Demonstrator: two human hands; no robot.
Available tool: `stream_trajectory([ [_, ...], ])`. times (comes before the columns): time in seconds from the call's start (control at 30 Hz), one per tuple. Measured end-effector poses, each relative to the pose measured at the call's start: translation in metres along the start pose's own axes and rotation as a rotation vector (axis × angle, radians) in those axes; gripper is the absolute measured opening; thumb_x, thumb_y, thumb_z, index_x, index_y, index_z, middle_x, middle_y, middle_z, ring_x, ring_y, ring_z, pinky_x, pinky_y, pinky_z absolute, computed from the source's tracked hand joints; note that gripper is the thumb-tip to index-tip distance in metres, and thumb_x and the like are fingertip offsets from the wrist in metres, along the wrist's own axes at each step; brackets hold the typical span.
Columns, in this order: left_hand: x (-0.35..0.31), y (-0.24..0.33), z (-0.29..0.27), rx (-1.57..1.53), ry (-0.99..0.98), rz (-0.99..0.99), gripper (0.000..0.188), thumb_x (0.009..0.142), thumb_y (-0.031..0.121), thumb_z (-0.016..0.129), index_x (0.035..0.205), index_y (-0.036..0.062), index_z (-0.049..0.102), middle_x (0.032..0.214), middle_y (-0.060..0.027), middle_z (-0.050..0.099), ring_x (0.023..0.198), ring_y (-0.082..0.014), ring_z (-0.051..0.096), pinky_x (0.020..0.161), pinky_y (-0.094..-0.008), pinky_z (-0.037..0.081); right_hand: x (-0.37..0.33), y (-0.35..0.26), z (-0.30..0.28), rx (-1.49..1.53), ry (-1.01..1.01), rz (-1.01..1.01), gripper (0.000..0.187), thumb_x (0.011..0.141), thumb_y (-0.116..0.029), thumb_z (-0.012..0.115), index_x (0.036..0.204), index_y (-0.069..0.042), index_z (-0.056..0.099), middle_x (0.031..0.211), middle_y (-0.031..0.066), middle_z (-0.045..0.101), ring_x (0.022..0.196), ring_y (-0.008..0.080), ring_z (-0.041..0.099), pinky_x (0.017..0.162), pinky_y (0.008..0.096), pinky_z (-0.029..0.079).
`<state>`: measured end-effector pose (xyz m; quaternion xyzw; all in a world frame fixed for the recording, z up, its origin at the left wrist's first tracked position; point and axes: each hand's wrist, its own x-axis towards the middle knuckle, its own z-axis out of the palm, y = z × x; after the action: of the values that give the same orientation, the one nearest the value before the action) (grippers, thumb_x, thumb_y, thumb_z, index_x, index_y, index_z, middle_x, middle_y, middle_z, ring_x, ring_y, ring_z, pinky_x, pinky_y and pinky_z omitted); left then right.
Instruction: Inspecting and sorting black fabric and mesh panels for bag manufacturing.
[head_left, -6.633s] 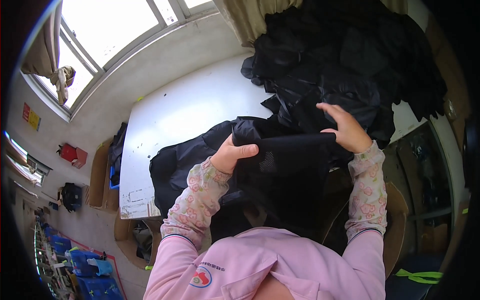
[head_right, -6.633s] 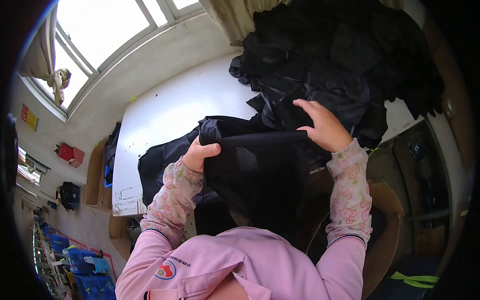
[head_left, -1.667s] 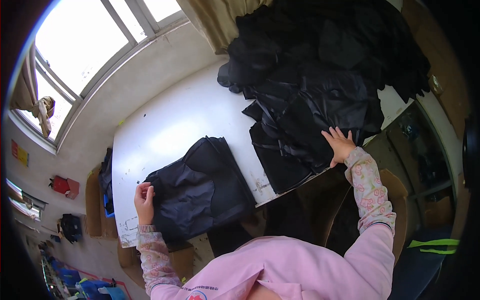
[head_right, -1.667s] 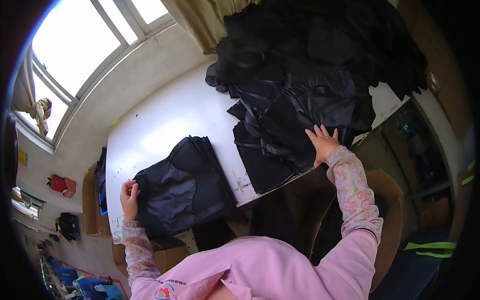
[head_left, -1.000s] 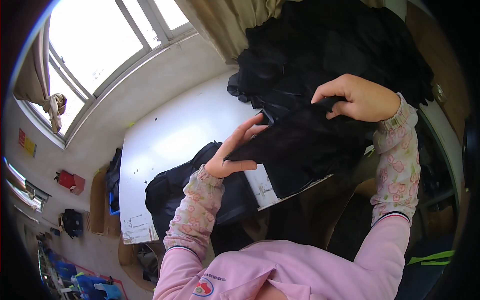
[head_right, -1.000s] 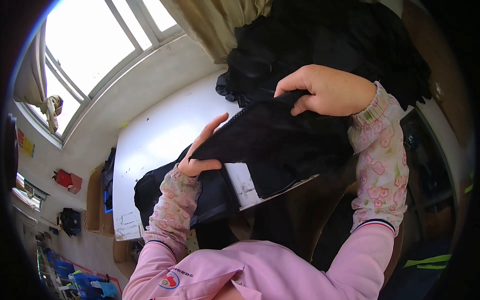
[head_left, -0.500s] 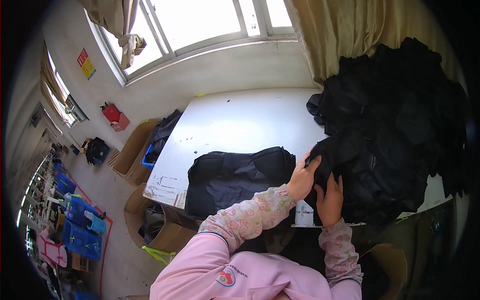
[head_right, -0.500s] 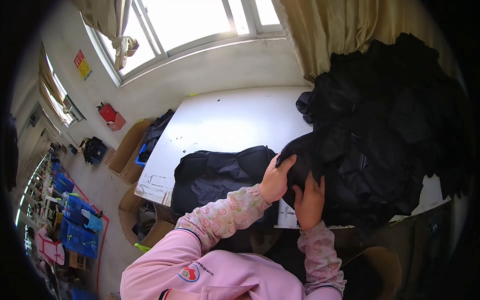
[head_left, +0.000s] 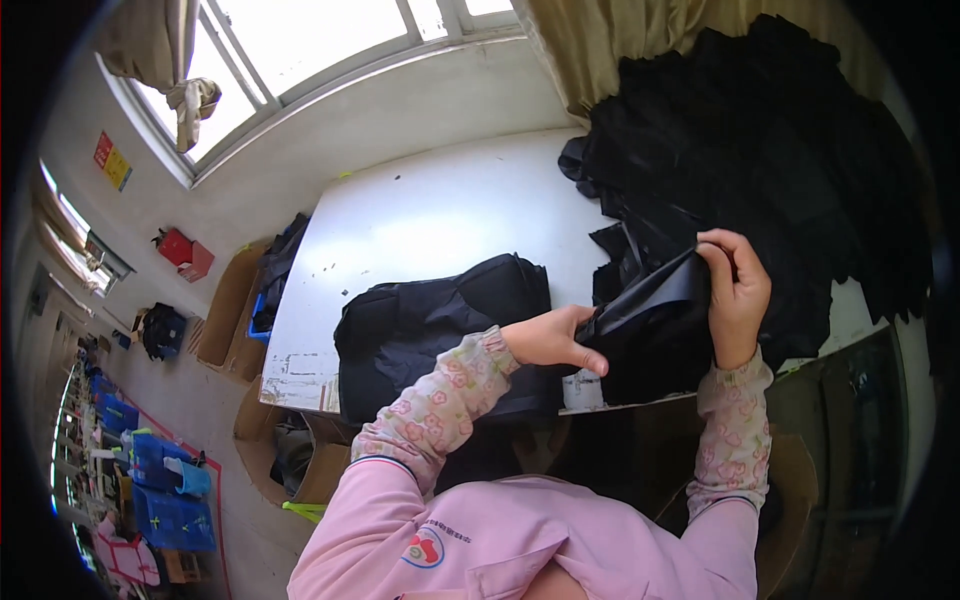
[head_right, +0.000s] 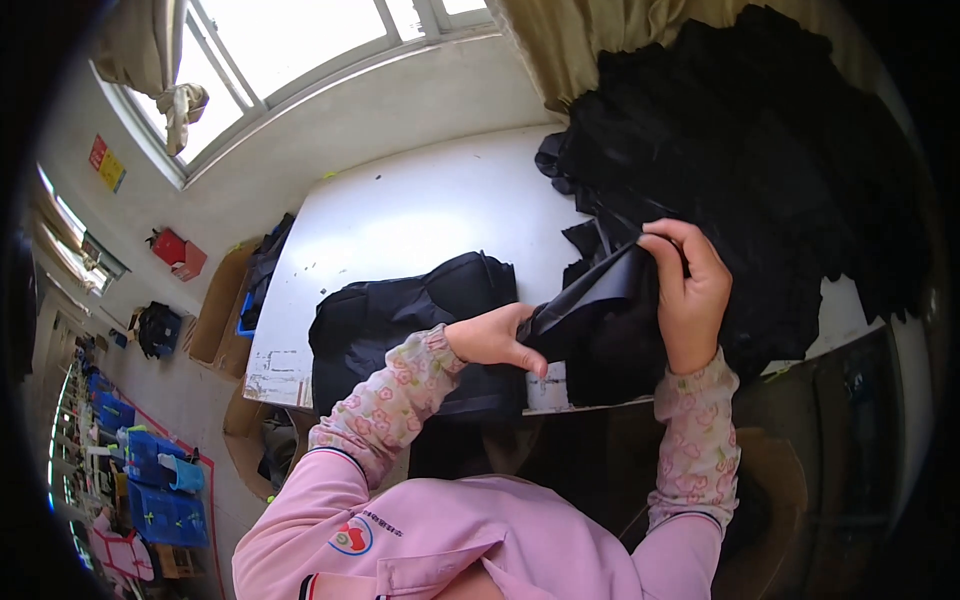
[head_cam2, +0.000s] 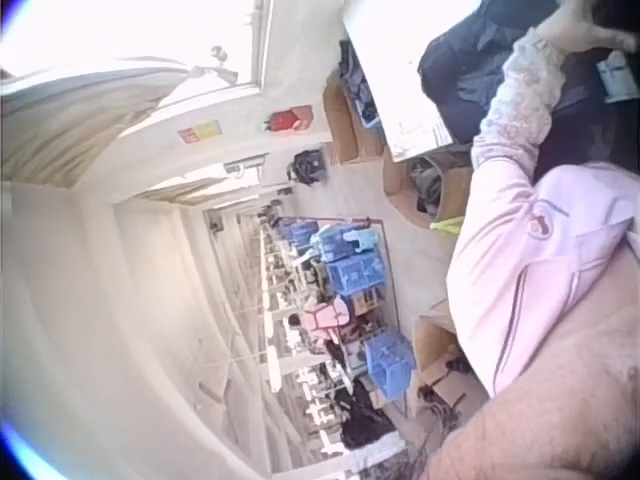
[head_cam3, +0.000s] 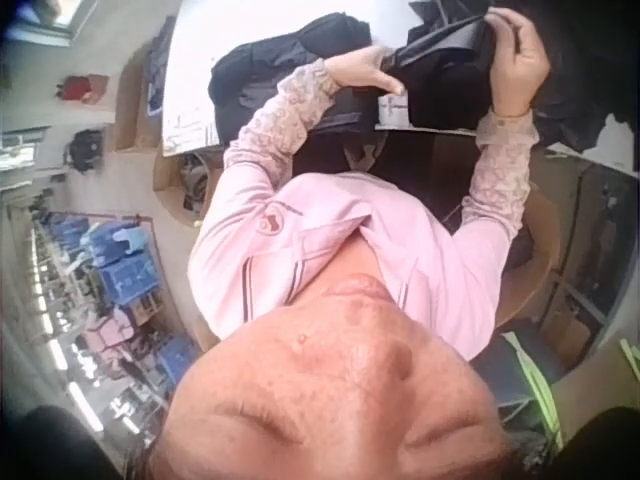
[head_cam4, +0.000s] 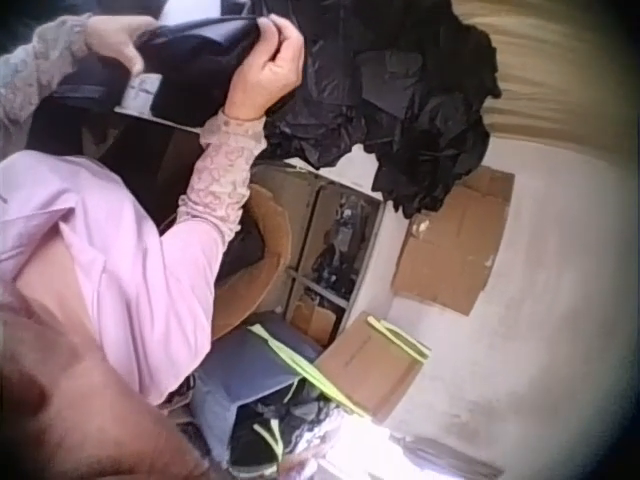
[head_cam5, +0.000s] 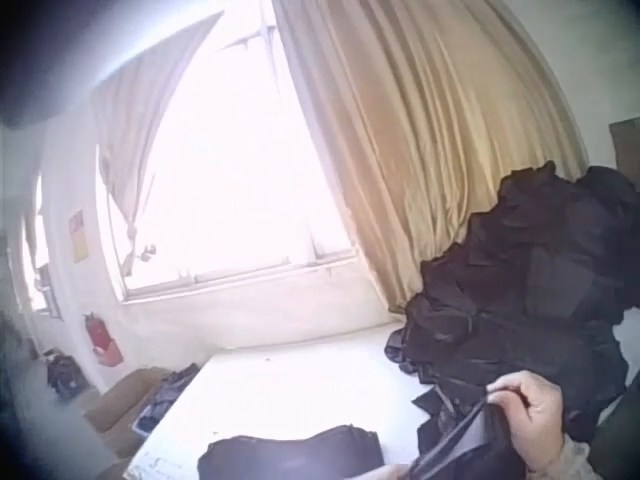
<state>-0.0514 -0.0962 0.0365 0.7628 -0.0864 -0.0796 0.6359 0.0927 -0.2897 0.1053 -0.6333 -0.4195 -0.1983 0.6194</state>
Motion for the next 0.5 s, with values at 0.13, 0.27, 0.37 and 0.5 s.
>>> stream_trajectory([
  [0.13,-0.002,0.007,0.026,-0.066,-0.351,0.012,0.034,0.084,0.018,0.076,0.106,-0.0042,0.064,0.097,-0.0046,0.069,0.089,-0.0083,0.059,0.080,-0.0263,0.048,0.021,0.001,0.006,-0.096,-0.197,-0.217,0.008,0.086,-0.011,0.065,0.085,-0.004,0.067,0.081,0.0096,0.066,0.072,0.0260,0.065,0.064,0.0305,0.049],
  [0.27,-0.012,0.023,0.022,-0.490,-0.241,-0.109,0.040,0.084,0.004,0.072,0.122,0.0005,0.059,0.113,-0.0051,0.066,0.103,-0.0144,0.060,0.094,-0.0300,0.048,-0.025,0.074,0.026,-0.418,-0.848,-0.096,0.021,0.086,-0.028,0.066,0.091,-0.008,0.067,0.087,0.0109,0.067,0.076,0.0307,0.065,0.065,0.0377,0.050],
  [0.37,-0.019,0.003,0.011,-0.640,-0.068,0.029,0.049,0.080,0.004,0.075,0.125,0.0009,0.057,0.119,-0.0093,0.064,0.111,-0.0216,0.060,0.099,-0.0367,0.047,-0.022,0.082,0.001,-0.433,-0.764,-0.007,0.021,0.086,-0.025,0.067,0.098,-0.007,0.067,0.085,0.0092,0.066,0.076,0.0255,0.064,0.067,0.0334,0.049],
  [0.5,-0.021,-0.008,0.005,-0.960,0.041,0.172,0.046,0.085,0.013,0.070,0.127,-0.0014,0.056,0.125,-0.0147,0.062,0.116,-0.0280,0.059,0.102,-0.0425,0.046,-0.004,0.026,-0.043,0.235,-0.442,0.359,0.044,0.085,-0.017,0.072,0.124,-0.005,0.055,0.103,0.0066,0.064,0.092,0.0105,0.061,0.083,0.0283,0.049],
])
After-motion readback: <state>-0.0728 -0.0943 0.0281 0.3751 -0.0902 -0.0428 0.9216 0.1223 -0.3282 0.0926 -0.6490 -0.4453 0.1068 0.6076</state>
